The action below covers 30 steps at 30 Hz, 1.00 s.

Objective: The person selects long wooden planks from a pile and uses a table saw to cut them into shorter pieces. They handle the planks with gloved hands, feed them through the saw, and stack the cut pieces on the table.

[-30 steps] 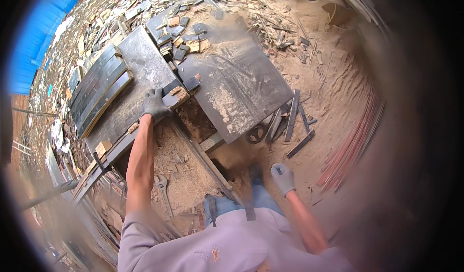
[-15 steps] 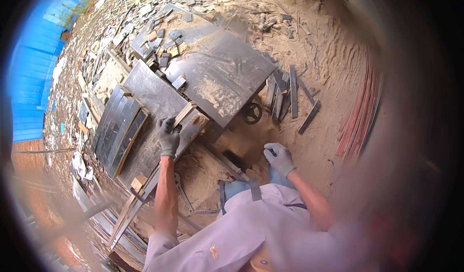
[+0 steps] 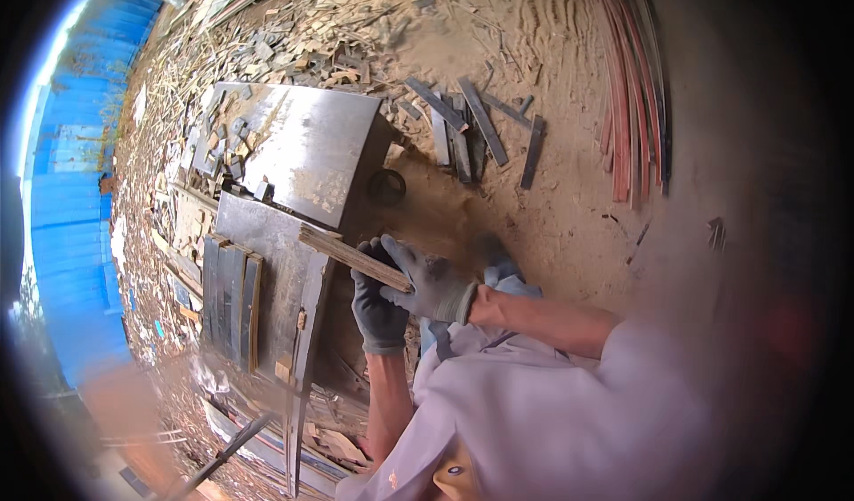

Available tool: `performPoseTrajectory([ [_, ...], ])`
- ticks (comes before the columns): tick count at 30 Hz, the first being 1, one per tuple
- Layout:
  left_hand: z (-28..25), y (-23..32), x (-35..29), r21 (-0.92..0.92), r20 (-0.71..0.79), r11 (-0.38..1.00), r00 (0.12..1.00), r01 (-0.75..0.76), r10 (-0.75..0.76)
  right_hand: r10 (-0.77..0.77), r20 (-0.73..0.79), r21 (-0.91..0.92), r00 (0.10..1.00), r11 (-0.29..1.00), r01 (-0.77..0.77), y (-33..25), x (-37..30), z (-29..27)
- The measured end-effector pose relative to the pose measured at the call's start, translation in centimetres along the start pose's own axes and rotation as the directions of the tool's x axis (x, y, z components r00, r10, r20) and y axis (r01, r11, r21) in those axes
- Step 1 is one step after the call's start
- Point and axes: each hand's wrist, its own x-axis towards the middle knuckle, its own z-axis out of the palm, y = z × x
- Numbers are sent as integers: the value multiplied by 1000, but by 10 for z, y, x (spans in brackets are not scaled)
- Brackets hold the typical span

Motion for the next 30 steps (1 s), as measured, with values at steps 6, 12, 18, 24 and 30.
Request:
performPoseTrajectory([
  [6, 27, -71, -9, 225, 198, 950, 944, 217, -263, 82, -348, -129, 934, 982, -134, 26, -72, -28],
  [12, 6, -125, -47, 348, 339, 837, 776, 422, -532, 201, -543, -96, 816, 950, -298, 52, -173, -48],
  [18, -44, -181, -70, 518, 466, 750, 599, 412, -651, 123, -739, -138, 663, 935, -327, 61, -247, -20],
  [24, -32, -217, -122, 316, 348, 633, 535, 707, -770, 363, -708, 213, 606, 927, -307, 21, -304, -31],
  [30, -40, -274, -133, 535, 418, 646, 494, 544, -762, 433, -767, 273, 474, 888, -370, 27, -358, -75],
])
